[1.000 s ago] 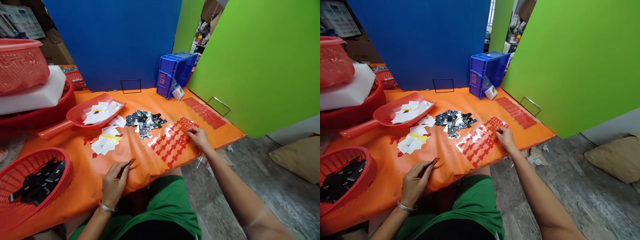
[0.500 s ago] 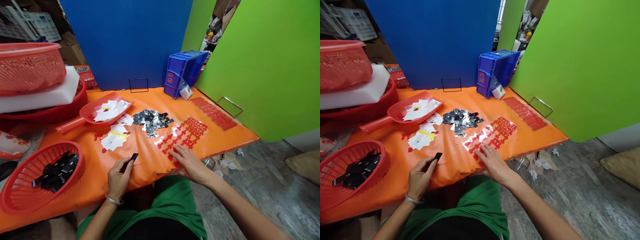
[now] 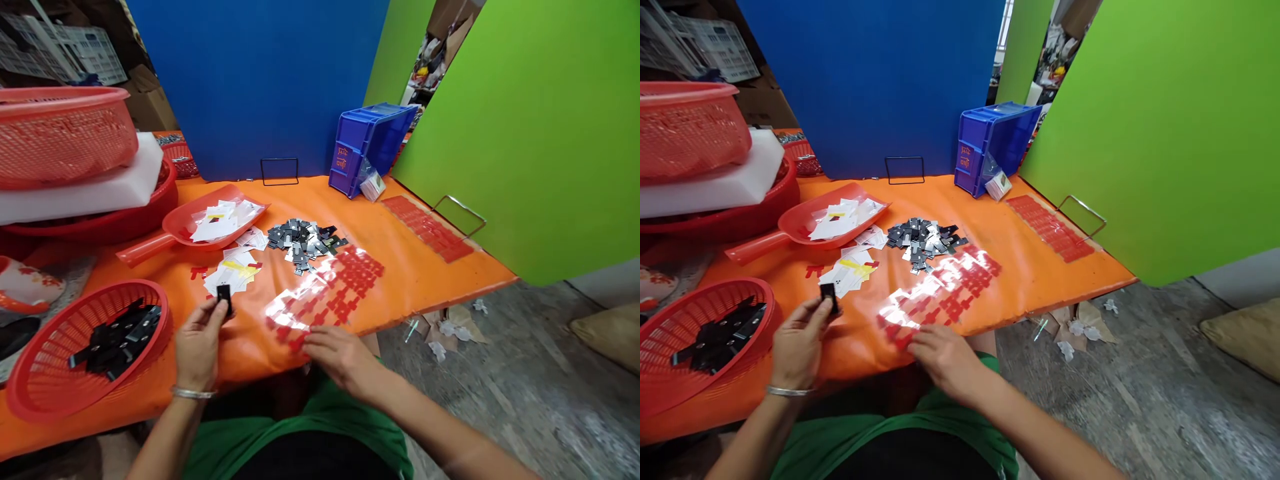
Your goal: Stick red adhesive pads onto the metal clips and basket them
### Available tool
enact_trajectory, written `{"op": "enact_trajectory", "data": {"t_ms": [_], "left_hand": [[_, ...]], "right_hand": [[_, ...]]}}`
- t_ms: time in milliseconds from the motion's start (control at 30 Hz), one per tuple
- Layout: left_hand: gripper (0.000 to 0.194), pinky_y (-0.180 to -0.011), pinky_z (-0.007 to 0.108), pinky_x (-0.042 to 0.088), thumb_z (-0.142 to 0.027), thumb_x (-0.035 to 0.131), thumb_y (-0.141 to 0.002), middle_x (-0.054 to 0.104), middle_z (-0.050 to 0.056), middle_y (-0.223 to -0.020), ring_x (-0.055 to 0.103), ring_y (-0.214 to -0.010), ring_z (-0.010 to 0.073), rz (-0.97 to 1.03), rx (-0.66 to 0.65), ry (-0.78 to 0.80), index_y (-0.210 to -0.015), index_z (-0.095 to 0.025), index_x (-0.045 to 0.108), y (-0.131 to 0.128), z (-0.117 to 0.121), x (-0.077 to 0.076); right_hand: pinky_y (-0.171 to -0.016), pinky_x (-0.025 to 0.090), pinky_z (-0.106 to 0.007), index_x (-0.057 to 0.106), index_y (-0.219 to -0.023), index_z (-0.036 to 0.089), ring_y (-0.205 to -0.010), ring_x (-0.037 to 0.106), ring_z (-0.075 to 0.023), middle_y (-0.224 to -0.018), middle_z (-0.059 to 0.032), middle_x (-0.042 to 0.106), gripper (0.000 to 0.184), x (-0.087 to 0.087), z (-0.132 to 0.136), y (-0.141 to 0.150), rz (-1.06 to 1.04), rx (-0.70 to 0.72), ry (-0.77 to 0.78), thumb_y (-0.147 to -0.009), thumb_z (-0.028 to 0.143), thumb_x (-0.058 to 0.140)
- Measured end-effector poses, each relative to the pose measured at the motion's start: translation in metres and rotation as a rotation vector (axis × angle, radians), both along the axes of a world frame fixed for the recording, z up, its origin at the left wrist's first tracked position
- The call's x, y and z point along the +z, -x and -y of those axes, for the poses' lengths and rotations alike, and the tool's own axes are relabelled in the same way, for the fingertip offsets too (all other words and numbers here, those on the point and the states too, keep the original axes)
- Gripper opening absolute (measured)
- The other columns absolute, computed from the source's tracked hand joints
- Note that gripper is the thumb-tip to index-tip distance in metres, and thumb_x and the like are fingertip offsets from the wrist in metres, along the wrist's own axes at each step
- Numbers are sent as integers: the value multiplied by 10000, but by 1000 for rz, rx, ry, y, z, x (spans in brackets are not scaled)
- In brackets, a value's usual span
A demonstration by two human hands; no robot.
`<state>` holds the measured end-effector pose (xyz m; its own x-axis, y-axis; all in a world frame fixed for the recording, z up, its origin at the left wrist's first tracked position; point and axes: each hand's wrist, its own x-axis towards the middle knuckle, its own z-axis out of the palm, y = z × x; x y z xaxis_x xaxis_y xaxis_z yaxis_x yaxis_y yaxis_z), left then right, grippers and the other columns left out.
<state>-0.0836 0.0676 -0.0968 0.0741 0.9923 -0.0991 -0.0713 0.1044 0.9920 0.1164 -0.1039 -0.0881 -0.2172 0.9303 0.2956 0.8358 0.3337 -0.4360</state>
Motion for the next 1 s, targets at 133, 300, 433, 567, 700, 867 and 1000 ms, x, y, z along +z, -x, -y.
{"op": "enact_trajectory", "data": {"t_ms": [133, 300, 433, 567, 700, 867, 1000], "left_hand": [[350, -779, 289, 529, -361, 745, -659, 691, 24, -806, 663, -728, 134, 106, -39, 0, -895, -141, 609, 3, -11, 23], [409, -753, 306, 541, -393, 741, -659, 709, 51, -802, 678, -717, 156, 77, -269, 189, -931, -138, 572, -15, 5, 18], [433, -713, 304, 548, -423, 725, -667, 717, 81, -820, 680, -704, 167, 45, -439, 283, -938, -124, 568, -38, 20, 12], [400, -716, 300, 550, -402, 731, -660, 715, 82, -777, 682, -687, 166, 75, -527, 317, -890, -120, 565, -64, 23, 16], [316, -657, 296, 556, -345, 720, -684, 711, 85, -759, 676, -634, 162, 90, -590, 333, -840, -124, 556, -93, 17, 15], [216, -587, 255, 549, -244, 712, -709, 705, 76, -708, 664, -585, 142, 88, -612, 361, -791, -125, 550, -137, 7, 5], [152, -562, 221, 539, -166, 676, -745, 682, 47, -638, 630, -512, 102, 86, -594, 390, -742, -125, 530, -168, 2, 0]], "right_hand": [[-955, 414, -368, 597, -1115, 198, -1065, 555, -212, -1069, -91, 660, 282, 11, 2, 31, -24, 111, 76, -896, 359, 522], [-729, 460, -301, 609, -897, 188, -800, 576, -181, -844, -66, 636, 187, 4, -18, -8, -290, -254, 36, -891, 350, 516], [-654, 431, -294, 559, -768, 183, -696, 536, -177, -768, -54, 585, 77, -21, -43, -65, -287, -759, -4, -819, 212, 508], [-660, 399, -275, 564, -761, 174, -741, 539, -178, -805, -56, 588, 57, -30, -58, -88, -197, -907, 81, -781, 206, 521], [-619, 355, -248, 579, -762, 180, -771, 549, -169, -865, -53, 610, 50, -18, -67, -82, -133, -965, 238, -777, 215, 547], [-573, 323, -243, 579, -761, 176, -762, 555, -169, -889, -65, 616, 58, -8, -73, -76, -63, -996, 352, -782, 195, 528], [-608, 354, -272, 591, -839, 169, -783, 549, -195, -933, -98, 594, 92, -16, -72, -72, 15, -1009, 275, -808, 216, 518]]}}
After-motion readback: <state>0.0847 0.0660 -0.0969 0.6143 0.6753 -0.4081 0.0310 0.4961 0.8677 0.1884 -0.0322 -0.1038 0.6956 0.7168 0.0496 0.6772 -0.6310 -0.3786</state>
